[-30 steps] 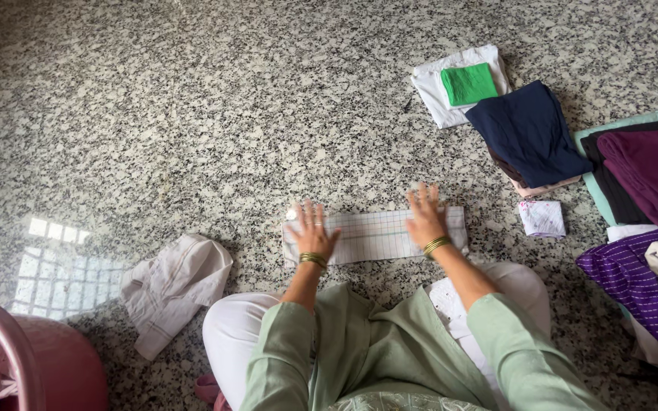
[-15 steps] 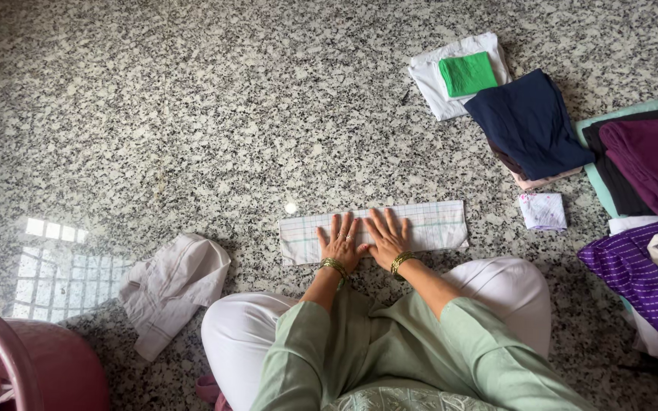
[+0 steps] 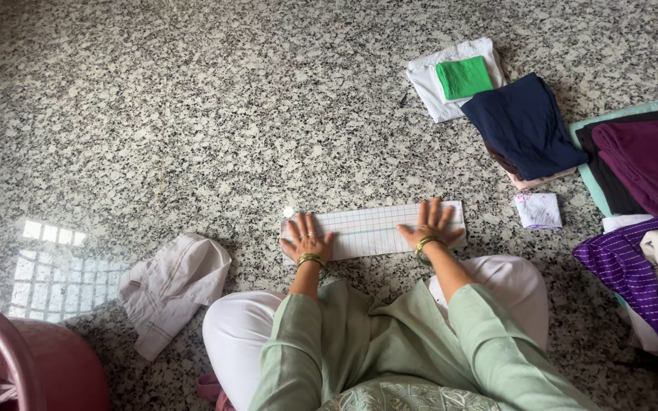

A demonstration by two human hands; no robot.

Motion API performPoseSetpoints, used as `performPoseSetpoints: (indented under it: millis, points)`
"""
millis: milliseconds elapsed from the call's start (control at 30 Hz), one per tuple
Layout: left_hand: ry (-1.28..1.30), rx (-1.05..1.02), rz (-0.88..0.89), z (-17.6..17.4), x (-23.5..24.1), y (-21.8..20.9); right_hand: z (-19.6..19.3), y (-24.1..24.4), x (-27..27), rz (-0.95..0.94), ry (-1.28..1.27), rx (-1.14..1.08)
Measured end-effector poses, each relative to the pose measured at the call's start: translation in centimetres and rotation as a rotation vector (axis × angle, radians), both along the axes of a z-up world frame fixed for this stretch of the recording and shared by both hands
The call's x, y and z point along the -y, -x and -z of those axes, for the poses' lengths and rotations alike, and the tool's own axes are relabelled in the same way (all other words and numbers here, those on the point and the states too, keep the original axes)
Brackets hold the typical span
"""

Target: The person sits cross-legged on a speckled floor and folds several pieces of clothing by hand. They handle a white cloth, a green cloth, a purple patterned cloth, and a checkered cloth, folding each into a compact rectangle and stacking them.

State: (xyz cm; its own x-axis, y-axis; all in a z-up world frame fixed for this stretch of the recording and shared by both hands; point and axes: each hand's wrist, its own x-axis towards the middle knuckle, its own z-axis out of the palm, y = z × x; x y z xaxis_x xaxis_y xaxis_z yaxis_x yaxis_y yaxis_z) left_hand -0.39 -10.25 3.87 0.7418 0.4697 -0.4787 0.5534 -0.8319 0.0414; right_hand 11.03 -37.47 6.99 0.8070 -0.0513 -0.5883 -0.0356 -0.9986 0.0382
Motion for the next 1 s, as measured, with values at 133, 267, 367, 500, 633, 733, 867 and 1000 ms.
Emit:
performPoseSetpoints:
  millis: [133,267,367,500,633,733,867,1000]
  points:
    - [-0.004,-0.007,-0.137,1.9,-2.4,0.3,0.3,-1.7,2.2,0.078,0.056,0.001]
    - [-0.020,-0.001,-0.168,2.2,-2.7,0.1,1.4,-2.6,3.3,0.107,0.046,0.013]
    - [-0.053,-0.027,-0.199,1.4,-1.8,-0.3,2.8,-2.8,3.4,0.128,0.009,0.113]
    - [-0.100,0.160,0.000,0.7,0.9,-1.6,5.1,-3.6,4.0,0.260,-0.151,0.384]
    - [0.023,0.255,0.362,0.4,6.1,-2.2,5.4,-4.4,5.3,0.317,-0.148,0.468]
    - [0.089,0.270,0.615,0.4,8.7,-1.5,4.7,-4.2,5.6,0.339,-0.093,0.457]
    - [0.101,0.224,0.687,1.0,9.2,-0.1,4.1,-4.8,5.7,0.382,-0.091,0.419]
    - [0.105,0.228,0.695,1.5,8.8,-0.1,4.7,-5.2,6.3,0.412,-0.184,0.377]
